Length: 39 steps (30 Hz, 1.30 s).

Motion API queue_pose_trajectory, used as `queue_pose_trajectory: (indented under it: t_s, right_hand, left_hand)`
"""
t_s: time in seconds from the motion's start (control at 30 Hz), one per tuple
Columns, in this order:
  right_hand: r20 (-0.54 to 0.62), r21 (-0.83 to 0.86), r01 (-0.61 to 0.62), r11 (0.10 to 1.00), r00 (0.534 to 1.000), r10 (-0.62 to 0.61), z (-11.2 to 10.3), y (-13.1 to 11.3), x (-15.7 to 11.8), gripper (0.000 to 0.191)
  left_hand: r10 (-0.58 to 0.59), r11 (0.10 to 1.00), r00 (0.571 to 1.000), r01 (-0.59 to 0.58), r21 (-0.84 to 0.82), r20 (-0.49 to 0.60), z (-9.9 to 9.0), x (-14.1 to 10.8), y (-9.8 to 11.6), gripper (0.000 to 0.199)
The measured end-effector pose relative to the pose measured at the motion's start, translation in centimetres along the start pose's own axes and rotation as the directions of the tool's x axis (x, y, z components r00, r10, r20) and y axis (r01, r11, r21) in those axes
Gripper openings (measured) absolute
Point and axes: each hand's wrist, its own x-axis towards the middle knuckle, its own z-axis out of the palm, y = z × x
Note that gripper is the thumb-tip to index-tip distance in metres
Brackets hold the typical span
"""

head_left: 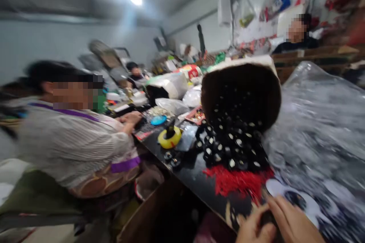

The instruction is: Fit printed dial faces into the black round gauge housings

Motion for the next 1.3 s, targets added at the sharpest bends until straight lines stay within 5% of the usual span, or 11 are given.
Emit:
queue_pose_trajectory:
  t_s: [0.07, 0.37, 0.47, 0.57, 0.67, 0.8, 0.93, 1.03, 1.13, 1.2, 1.3]
  right_hand:
    - [0.008, -0.05, 0.064, 0.997, 0.998, -0.064, -1.5, -1.9, 0.7, 0.05]
    - [0.185, 0.037, -0.161, 0.986, 0.971, 0.151, -1.5, -5.0, 3.6, 0.047]
    - [0.303, 0.169, -0.203, 0.964, 0.942, 0.145, -2.6, -4.6, 3.3, 0.04]
    - [0.378, 0.247, -0.349, 0.904, 0.894, 0.241, -3.7, -3.7, 3.0, 0.028]
    - [0.439, 0.254, -0.43, 0.866, 0.849, 0.293, -3.6, -3.6, 2.8, 0.025]
    - [0.548, 0.284, -0.352, 0.892, 0.823, 0.15, -2.9, -4.8, 3.0, 0.022]
    - [0.542, 0.24, -0.331, 0.913, 0.826, 0.158, -3.2, -4.9, 2.8, 0.022]
    - [0.525, 0.198, -0.325, 0.925, 0.832, 0.18, -3.7, -4.7, 1.9, 0.022]
    - [0.525, 0.161, -0.283, 0.946, 0.836, 0.161, -4.0, -4.5, 1.1, 0.02]
    - [0.548, 0.127, -0.247, 0.961, 0.825, 0.139, -4.2, -4.1, 0.9, 0.019]
    - [0.448, -0.074, -0.237, 0.969, 0.86, 0.245, -4.8, -2.4, 1.0, 0.019]
  left_hand:
    - [-0.039, 0.999, 0.998, 0.039, -0.018, 0.043, 0.1, 0.1, -1.2, 0.028]
    - [-0.046, 0.993, 0.996, 0.054, 0.101, -0.073, -1.2, 1.1, -2.9, 0.03]
    - [-0.077, 0.982, 0.993, 0.091, 0.163, -0.093, -5.1, -0.5, -3.9, 0.035]
    - [-0.019, 0.919, 0.942, 0.148, 0.364, -0.336, -11.2, -3.1, -5.9, 0.04]
    - [0.208, 0.692, 0.87, 0.191, 0.697, -0.446, -15.3, -4.0, -6.4, 0.043]
    - [0.558, 0.388, 0.819, -0.115, 0.915, -0.134, -14.6, 1.2, -3.7, 0.038]
    - [0.598, 0.333, 0.796, -0.137, 0.933, -0.096, -13.0, 9.4, -0.9, 0.032]
    - [0.6, 0.346, 0.792, -0.135, 0.928, -0.108, -13.1, 12.5, -0.6, 0.021]
    - [0.608, 0.405, 0.785, -0.175, 0.898, -0.121, -13.5, 12.4, -0.8, 0.016]
    - [0.606, 0.571, 0.769, -0.241, 0.785, -0.205, -13.3, 11.6, -0.7, 0.021]
    - [0.423, 0.901, 0.814, -0.33, 0.283, -0.398, -11.9, 9.4, -0.9, 0.026]
